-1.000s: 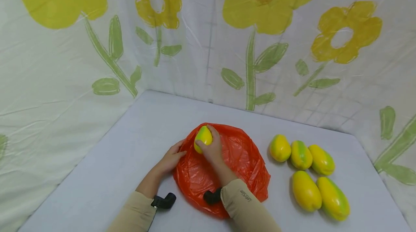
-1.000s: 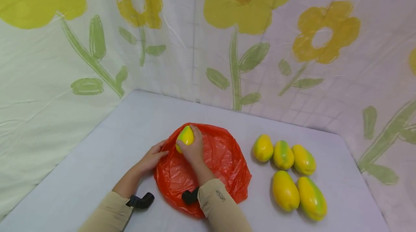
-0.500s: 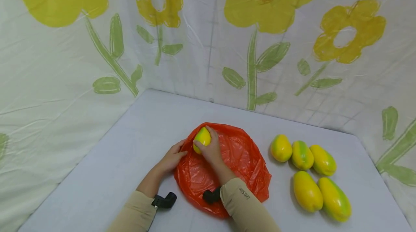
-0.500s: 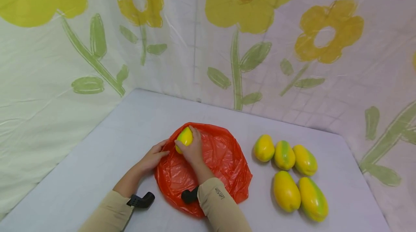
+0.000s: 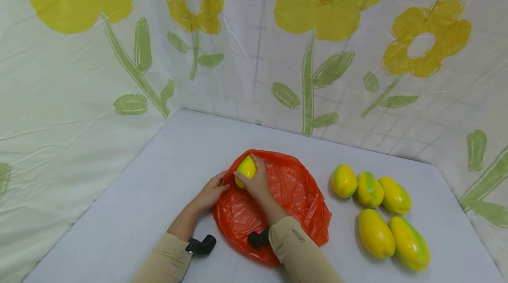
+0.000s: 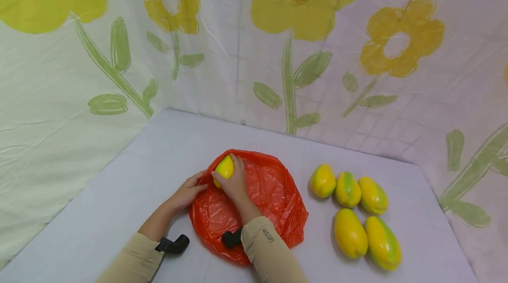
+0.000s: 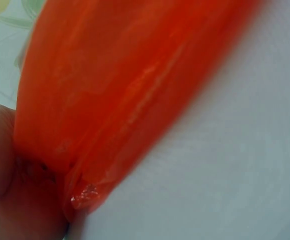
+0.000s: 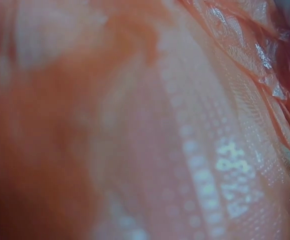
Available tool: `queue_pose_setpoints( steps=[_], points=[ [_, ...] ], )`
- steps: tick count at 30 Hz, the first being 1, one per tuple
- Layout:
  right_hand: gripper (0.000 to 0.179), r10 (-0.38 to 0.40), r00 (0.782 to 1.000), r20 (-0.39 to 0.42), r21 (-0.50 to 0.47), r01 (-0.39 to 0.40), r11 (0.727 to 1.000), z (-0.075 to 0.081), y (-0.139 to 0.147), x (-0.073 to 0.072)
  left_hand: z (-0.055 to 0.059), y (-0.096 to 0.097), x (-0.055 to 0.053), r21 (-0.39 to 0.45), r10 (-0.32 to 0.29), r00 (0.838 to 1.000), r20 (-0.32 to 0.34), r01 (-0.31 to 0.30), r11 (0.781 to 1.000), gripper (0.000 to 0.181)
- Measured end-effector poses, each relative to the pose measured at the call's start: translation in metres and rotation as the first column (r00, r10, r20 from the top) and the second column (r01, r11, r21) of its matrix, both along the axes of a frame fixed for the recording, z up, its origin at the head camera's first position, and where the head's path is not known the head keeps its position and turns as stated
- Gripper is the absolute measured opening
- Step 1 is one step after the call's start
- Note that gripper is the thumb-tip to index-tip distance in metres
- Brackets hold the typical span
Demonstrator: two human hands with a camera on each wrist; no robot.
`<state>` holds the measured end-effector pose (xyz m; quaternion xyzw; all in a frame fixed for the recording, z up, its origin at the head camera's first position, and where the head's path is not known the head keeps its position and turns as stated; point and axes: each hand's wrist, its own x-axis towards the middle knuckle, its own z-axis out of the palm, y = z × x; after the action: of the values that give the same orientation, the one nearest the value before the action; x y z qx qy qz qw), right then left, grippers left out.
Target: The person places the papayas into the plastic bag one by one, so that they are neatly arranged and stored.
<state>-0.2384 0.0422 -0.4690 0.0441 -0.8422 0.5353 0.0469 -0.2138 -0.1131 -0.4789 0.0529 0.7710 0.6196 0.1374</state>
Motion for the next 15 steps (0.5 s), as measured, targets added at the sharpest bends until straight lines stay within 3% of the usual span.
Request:
queue_pose_setpoints(
  steps=[8,15],
  points=[
    [0.083,0.014,0.998,0.061,-0.022,-0.013,1.000,0.0015,-0.0003,0.0003,0.0002,-0.0013,0.0004,-0.007,-0.015,1.000,-0.017,0.015,1.000,0.050],
    [0.072,-0.023,0.998,0.057,-0.130,0.030,0.991,0.0056,0.0022,0.0043,0.0005,-0.0013,0.0007,0.016,-0.006,1.000,-0.012,0.007,1.000,0.050]
  ],
)
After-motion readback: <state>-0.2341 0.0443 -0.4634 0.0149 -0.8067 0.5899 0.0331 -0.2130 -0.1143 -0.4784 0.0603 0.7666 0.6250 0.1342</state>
